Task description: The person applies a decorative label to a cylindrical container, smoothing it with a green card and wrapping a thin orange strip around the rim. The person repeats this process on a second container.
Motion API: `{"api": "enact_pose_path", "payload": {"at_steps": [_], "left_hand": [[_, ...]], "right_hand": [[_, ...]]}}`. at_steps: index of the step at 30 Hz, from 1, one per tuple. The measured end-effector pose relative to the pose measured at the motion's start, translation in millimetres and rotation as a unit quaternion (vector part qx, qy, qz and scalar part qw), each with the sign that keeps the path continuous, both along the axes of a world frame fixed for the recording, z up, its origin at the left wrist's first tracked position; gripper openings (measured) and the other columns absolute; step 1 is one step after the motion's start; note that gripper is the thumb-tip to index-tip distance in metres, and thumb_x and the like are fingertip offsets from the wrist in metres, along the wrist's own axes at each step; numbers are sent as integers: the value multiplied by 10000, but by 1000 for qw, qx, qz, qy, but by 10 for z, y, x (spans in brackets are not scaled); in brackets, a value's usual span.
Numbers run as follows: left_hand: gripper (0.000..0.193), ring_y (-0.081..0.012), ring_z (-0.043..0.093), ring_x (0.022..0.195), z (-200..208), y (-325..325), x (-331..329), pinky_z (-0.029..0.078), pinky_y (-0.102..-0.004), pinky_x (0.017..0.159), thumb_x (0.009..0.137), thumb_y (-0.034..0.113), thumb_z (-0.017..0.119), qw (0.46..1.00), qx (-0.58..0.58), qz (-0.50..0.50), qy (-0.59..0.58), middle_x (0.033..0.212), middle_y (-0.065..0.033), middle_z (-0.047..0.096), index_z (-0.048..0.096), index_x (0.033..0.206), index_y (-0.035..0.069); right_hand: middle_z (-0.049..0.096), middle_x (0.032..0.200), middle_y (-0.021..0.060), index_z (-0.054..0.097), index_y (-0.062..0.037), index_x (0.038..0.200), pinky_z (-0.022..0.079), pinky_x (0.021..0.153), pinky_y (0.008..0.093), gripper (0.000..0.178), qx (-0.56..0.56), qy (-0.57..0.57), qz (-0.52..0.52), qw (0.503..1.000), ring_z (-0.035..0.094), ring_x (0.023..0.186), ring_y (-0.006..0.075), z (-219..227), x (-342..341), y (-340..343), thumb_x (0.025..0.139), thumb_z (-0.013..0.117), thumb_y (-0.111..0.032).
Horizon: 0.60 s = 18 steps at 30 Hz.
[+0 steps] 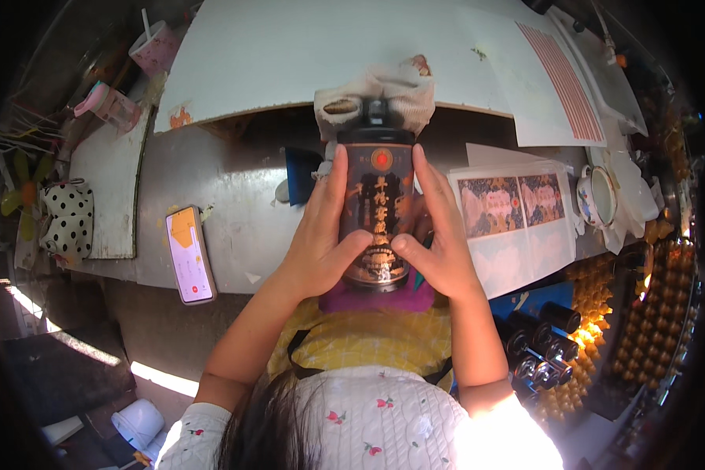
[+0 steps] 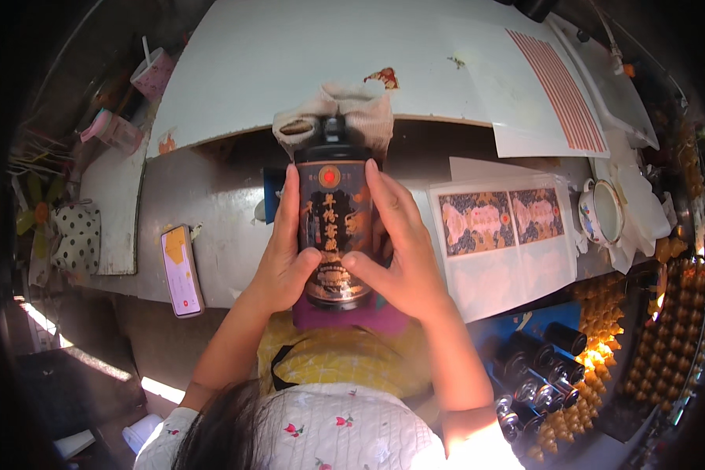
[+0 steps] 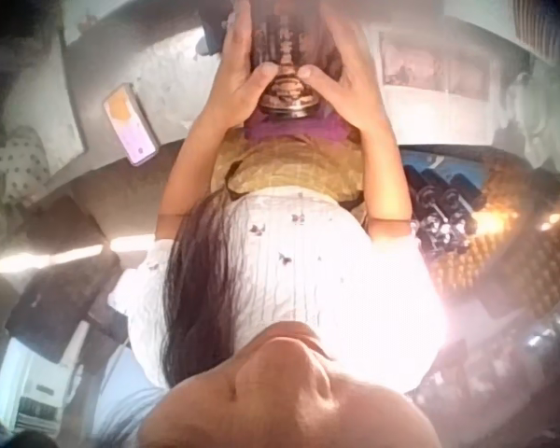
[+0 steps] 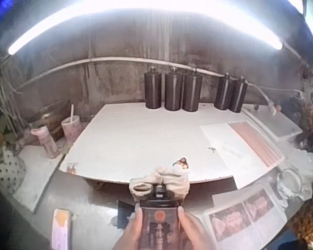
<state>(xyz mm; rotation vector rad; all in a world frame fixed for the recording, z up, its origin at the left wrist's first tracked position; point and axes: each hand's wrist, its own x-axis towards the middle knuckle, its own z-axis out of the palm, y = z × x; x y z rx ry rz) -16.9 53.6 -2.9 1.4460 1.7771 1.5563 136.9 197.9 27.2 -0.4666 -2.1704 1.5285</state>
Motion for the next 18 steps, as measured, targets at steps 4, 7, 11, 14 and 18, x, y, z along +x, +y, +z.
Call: {"api": "enact_pose_path", "payload": {"at_steps": [4, 7, 11, 14, 18], "left_hand": [[948, -402, 333, 1442, -129, -114, 60, 109, -549, 1214, 994, 562, 465, 1000, -1, -4, -18, 1597, -249, 294, 37, 1630, 6], [903, -380, 214, 1534, -185, -234, 106, -58, -592, 1225, 1031, 609, 340, 1000, -10, -23, 6, 1660, -217, 220, 63, 1620, -16], [848, -392, 215, 1532, -281, -260, 92, -35, -589, 1232, 1050, 566, 327, 993, -17, -13, 118, 1671, -199, 209, 91, 1617, -19], [832, -398, 199, 1536, -249, -270, 124, -20, -579, 1237, 1055, 553, 324, 996, -32, -16, 80, 1676, -194, 199, 99, 1616, -19], [850, -411, 244, 1504, -328, -257, 71, 69, -537, 1233, 1048, 561, 345, 995, -4, -10, 103, 1670, -197, 215, 99, 1618, -20]], "right_hand": [[430, 1536, 145, 289, -131, 1623, 496, 745, 275, 1057, -119, -16, 12, 993, 586, 921, 183, 2, 140, -58, 707, 816, -158], [423, 1557, 99, 313, -129, 1615, 450, 663, 231, 1081, -112, -10, 36, 993, 546, 818, 127, -56, 199, -74, 671, 838, -110], [425, 1562, 78, 329, -129, 1609, 440, 664, 228, 1076, -106, -8, 46, 993, 546, 833, 117, -81, 216, -71, 662, 840, -86], [427, 1562, 74, 311, -131, 1616, 435, 663, 227, 1087, -101, -5, 51, 994, 541, 833, 116, -138, 233, -56, 662, 829, -70], [419, 1562, 70, 281, -135, 1626, 435, 655, 226, 1102, -144, -3, 41, 989, 533, 835, 116, -96, 215, -48, 664, 814, -59]]}}
